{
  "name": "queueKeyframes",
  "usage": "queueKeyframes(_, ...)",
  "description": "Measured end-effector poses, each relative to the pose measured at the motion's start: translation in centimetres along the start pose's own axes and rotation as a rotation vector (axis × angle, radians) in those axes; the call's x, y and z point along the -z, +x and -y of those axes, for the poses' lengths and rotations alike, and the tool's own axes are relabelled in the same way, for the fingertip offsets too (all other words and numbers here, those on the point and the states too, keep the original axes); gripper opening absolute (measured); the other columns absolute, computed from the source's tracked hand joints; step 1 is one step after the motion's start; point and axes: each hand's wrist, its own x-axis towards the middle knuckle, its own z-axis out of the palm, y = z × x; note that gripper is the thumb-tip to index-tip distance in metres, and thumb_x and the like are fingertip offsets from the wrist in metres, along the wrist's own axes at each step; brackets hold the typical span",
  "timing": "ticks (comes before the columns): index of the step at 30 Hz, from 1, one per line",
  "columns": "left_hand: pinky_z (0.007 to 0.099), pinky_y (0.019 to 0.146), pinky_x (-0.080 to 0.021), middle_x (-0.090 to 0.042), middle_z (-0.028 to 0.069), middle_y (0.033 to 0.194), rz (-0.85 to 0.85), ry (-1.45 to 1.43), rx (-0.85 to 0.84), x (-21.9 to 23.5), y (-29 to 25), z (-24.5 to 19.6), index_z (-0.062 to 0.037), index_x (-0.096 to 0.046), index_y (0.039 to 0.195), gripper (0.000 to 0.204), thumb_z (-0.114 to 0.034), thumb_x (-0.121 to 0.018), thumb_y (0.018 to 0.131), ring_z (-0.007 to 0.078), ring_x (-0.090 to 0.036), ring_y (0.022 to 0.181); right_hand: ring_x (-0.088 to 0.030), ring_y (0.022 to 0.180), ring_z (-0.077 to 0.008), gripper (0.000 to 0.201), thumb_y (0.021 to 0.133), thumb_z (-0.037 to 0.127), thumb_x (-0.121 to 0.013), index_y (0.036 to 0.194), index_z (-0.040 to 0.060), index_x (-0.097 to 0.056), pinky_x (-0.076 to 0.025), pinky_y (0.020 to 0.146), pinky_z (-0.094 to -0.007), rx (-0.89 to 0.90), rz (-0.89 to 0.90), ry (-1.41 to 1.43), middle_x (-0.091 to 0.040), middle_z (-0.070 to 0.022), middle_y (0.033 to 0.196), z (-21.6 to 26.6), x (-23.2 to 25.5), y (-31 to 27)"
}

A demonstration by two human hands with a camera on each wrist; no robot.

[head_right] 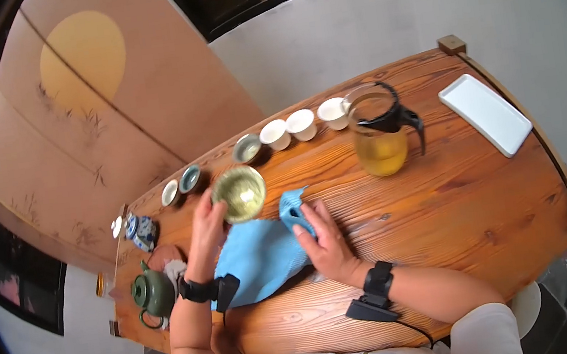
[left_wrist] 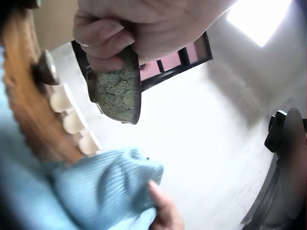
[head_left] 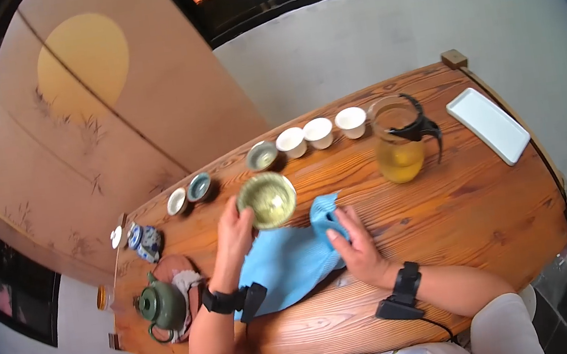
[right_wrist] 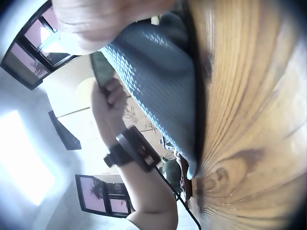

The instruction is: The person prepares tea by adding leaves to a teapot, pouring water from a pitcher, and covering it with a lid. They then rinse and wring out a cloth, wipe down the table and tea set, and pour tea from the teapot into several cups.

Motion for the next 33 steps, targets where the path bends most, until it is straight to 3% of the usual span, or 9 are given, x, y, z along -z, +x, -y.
queueKeyframes(4, 0.0211, 0.038, -0.036, -0.05, 0.0001, 0.061, 0.082, 0.006, 0.267, -0.5, -5.4, 2.3, -0.0046, -0.05, 0.106, 0.025, -0.011, -0.042, 0.083, 0.0063, -0.045, 0.044, -0.044, 0.103, -0.0332, 0.037, 0.083, 0.013, -0.052, 0.11, -0.0102, -0.042, -0.036, 0.089, -0.0335, 0.16, 0.102, -0.1, -0.042, -0.0229, 0.111, 1.2, 0.3, 0.0)
queueKeyframes(6, 0.021, 0.041, -0.038, -0.052, 0.0002, 0.064, 0.186, -0.106, 0.271, -1.5, -7.0, 2.1, -0.0051, -0.049, 0.108, 0.027, -0.011, -0.042, 0.083, 0.0066, -0.047, 0.047, -0.041, 0.109, -0.0362, 0.041, 0.08, 0.014, -0.055, 0.111, -0.009, -0.042, -0.035, 0.091, -0.0375, 0.25, 0.375, -0.242, -0.042, -0.0246, 0.115, 1.9, 0.2, 0.0)
queueKeyframes(8, 0.0211, 0.043, -0.039, -0.052, 0.0011, 0.066, 0.223, -0.145, 0.333, -2.4, -8.1, 0.8, -0.0044, -0.048, 0.11, 0.028, -0.012, -0.042, 0.084, 0.0072, -0.047, 0.047, -0.039, 0.114, -0.0362, 0.048, 0.078, 0.018, -0.058, 0.116, -0.0063, -0.042, -0.031, 0.096, -0.0418, 0.336, 0.451, -0.28, -0.042, -0.0231, 0.119, 2.3, -0.4, 0.1)
queueKeyframes(11, 0.0247, 0.045, -0.039, -0.052, 0.0045, 0.061, 0.237, -0.188, 0.239, -2.8, -8.3, 2.3, -0.0027, -0.047, 0.108, 0.027, -0.012, -0.043, 0.083, 0.0099, -0.049, 0.047, -0.035, 0.121, -0.0303, 0.059, 0.072, 0.02, -0.064, 0.122, -0.0022, -0.041, -0.02, 0.104, -0.0459, 0.372, 0.679, -0.655, -0.04, -0.0176, 0.127, 4.3, -0.4, 0.5)
queueKeyframes(14, 0.0271, 0.045, -0.039, -0.052, 0.0067, 0.057, 0.224, -0.142, 0.179, -2.7, -8.5, 1.6, -0.0022, -0.047, 0.105, 0.025, -0.013, -0.043, 0.083, 0.0123, -0.05, 0.046, -0.036, 0.121, -0.0295, 0.058, 0.065, 0.013, -0.065, 0.117, -0.0009, -0.045, -0.022, 0.103, -0.0458, 0.419, 0.735, -0.819, -0.043, -0.017, 0.125, 4.6, -0.6, 0.2)
queueKeyframes(21, 0.0263, 0.042, -0.038, -0.049, 0.0042, 0.054, 0.268, -0.13, 0.222, -2.5, -8.0, 2.0, -0.0031, -0.049, 0.1, 0.021, -0.014, -0.041, 0.083, 0.0116, -0.048, 0.044, -0.059, 0.086, -0.0259, 0.028, 0.059, 0.004, -0.067, 0.086, 0.0011, -0.06, -0.045, 0.083, -0.0357, 0.42, 0.644, -0.569, -0.06, -0.0121, 0.079, 3.0, -0.8, -0.5)
queueKeyframes(23, 0.0219, 0.033, -0.032, -0.046, -0.0004, 0.053, 0.324, -0.208, 0.343, -2.0, -7.6, 1.7, -0.0055, -0.05, 0.102, 0.023, -0.014, -0.041, 0.083, 0.0074, -0.043, 0.04, -0.059, 0.086, -0.0257, 0.027, 0.06, 0.004, -0.067, 0.086, 0.0014, -0.06, -0.045, 0.082, -0.0357, 0.388, 0.609, -0.512, -0.061, -0.0125, 0.08, 2.4, -0.8, -0.5)
queueKeyframes(28, 0.0212, 0.031, -0.03, -0.047, 0.0005, 0.053, 0.348, -0.121, 0.304, -0.4, -5.5, 2.0, -0.0053, -0.05, 0.107, 0.027, -0.014, -0.04, 0.083, 0.0067, -0.042, 0.039, -0.06, 0.083, -0.0252, 0.025, 0.062, 0.002, -0.066, 0.086, 0.0005, -0.061, -0.046, 0.079, -0.0348, 0.436, 0.489, -0.301, -0.062, -0.0135, 0.084, 2.0, -0.5, 0.2)
queueKeyframes(33, 0.0216, 0.027, -0.033, -0.05, 0.0026, 0.056, 0.062, -0.135, 0.273, 3.5, 0.6, 5.3, -0.0055, -0.047, 0.105, 0.023, -0.01, -0.039, 0.083, 0.0084, -0.043, 0.036, -0.061, 0.077, -0.0268, 0.02, 0.072, 0.007, -0.064, 0.089, -0.0034, -0.06, -0.048, 0.07, -0.0324, 0.099, 0.429, -0.165, -0.062, -0.0157, 0.085, 1.3, -0.2, -0.1)
